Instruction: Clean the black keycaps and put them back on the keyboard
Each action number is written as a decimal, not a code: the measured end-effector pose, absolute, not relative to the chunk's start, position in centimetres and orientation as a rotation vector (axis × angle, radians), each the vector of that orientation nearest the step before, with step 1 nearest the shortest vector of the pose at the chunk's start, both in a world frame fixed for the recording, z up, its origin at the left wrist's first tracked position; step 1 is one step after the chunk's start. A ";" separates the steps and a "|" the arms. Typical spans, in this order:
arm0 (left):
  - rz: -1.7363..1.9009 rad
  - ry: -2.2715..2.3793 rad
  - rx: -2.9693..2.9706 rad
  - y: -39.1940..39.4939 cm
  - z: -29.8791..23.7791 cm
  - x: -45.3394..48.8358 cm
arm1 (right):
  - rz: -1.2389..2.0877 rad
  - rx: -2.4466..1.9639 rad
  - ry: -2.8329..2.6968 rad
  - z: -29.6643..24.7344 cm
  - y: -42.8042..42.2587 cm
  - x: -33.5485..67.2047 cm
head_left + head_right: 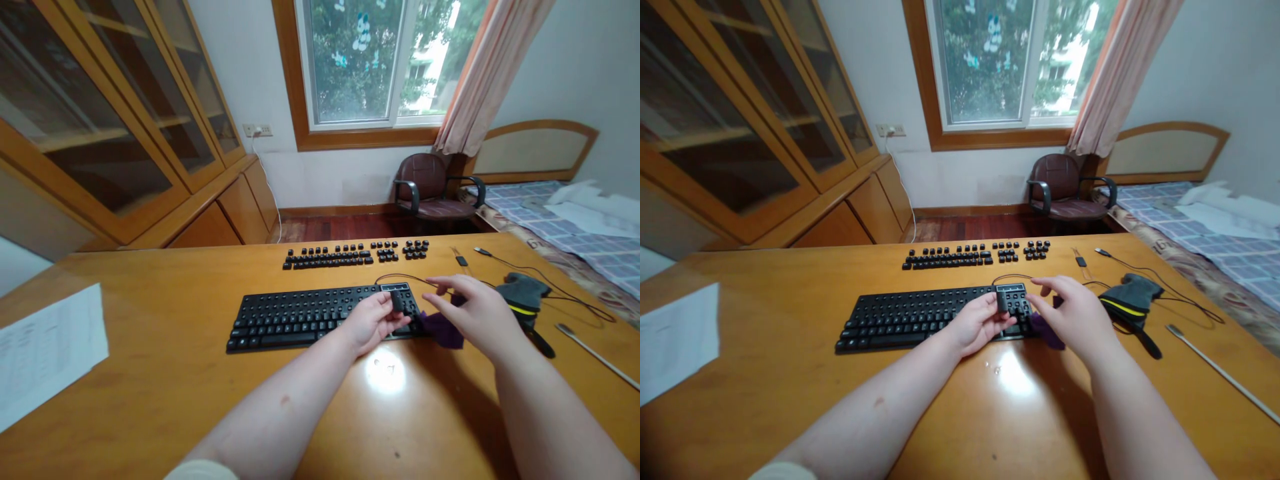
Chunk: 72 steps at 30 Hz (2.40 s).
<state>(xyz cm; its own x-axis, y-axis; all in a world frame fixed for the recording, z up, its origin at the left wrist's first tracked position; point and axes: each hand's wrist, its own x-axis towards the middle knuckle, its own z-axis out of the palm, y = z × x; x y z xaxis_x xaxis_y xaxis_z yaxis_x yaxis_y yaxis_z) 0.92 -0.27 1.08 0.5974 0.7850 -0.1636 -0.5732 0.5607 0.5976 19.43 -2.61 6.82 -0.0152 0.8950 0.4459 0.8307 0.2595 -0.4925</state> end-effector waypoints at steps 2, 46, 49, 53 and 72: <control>0.835 0.470 0.554 -0.4 0.9 1.2 | 0.099 -1.508 -1.968 6.8 -2.1 20.5; 0.833 1.045 2.337 -1.2 0.4 0.5 | 0.868 -1.650 -2.043 -0.2 1.0 23.9; 0.737 1.092 2.430 -1.4 0.5 0.6 | 0.860 -1.690 -2.067 0.2 0.9 23.7; 0.642 1.072 2.612 -1.8 0.2 0.8 | 0.767 -1.727 -2.135 0.2 0.9 23.7; 0.308 0.922 3.047 -2.4 -0.8 2.2 | 0.644 -1.794 -2.225 0.6 1.0 23.5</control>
<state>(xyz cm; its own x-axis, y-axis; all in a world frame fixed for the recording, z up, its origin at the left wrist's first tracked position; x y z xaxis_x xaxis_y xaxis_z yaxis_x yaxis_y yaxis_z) 2.20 -2.36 -0.77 0.8155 0.5432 0.1997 0.5541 -0.8324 0.0018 23.53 0.99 0.62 -0.2361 0.9659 -0.1064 0.8734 0.1630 -0.4589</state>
